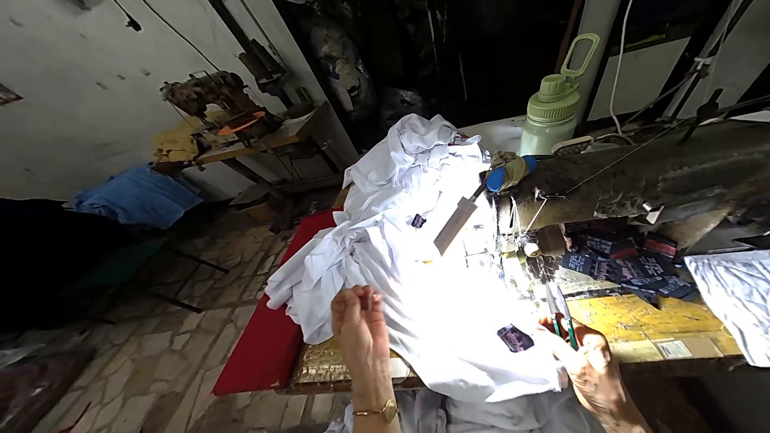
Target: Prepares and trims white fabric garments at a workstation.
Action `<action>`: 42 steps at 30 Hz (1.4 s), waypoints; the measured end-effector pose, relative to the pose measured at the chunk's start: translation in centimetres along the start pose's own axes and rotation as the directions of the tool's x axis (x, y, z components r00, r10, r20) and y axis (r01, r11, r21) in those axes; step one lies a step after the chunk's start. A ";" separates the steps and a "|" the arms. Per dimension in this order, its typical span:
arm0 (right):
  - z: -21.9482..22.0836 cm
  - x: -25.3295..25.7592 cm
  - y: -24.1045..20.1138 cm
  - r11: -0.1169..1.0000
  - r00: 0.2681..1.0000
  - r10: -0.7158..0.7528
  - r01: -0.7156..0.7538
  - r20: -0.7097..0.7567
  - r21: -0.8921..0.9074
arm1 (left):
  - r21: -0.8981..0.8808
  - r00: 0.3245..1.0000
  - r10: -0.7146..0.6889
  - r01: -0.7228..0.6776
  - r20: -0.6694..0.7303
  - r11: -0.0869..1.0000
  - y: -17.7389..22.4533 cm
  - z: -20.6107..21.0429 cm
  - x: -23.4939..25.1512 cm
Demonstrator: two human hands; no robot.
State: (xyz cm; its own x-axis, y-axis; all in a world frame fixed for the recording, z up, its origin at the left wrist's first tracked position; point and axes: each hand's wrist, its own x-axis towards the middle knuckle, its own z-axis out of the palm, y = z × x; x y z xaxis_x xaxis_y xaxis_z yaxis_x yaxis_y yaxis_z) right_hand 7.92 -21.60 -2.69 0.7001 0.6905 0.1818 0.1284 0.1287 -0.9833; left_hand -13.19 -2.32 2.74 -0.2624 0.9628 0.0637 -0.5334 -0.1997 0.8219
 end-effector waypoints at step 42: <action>1.0 0.5 -1.5 0.961 0.980 -0.008 0.062 0.199 -0.270 | 0.149 0.619 -0.653 0.666 0.435 0.731 -7.1 4.4 -8.5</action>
State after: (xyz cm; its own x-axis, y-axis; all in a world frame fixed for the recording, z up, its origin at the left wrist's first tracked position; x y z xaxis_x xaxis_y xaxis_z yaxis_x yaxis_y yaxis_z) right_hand 7.38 -20.74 -1.07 0.5453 0.8174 0.1861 0.3567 -0.0253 -0.9339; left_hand -3.60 -8.28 -1.18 0.5360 0.8061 -0.2509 -0.4446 0.5222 0.7278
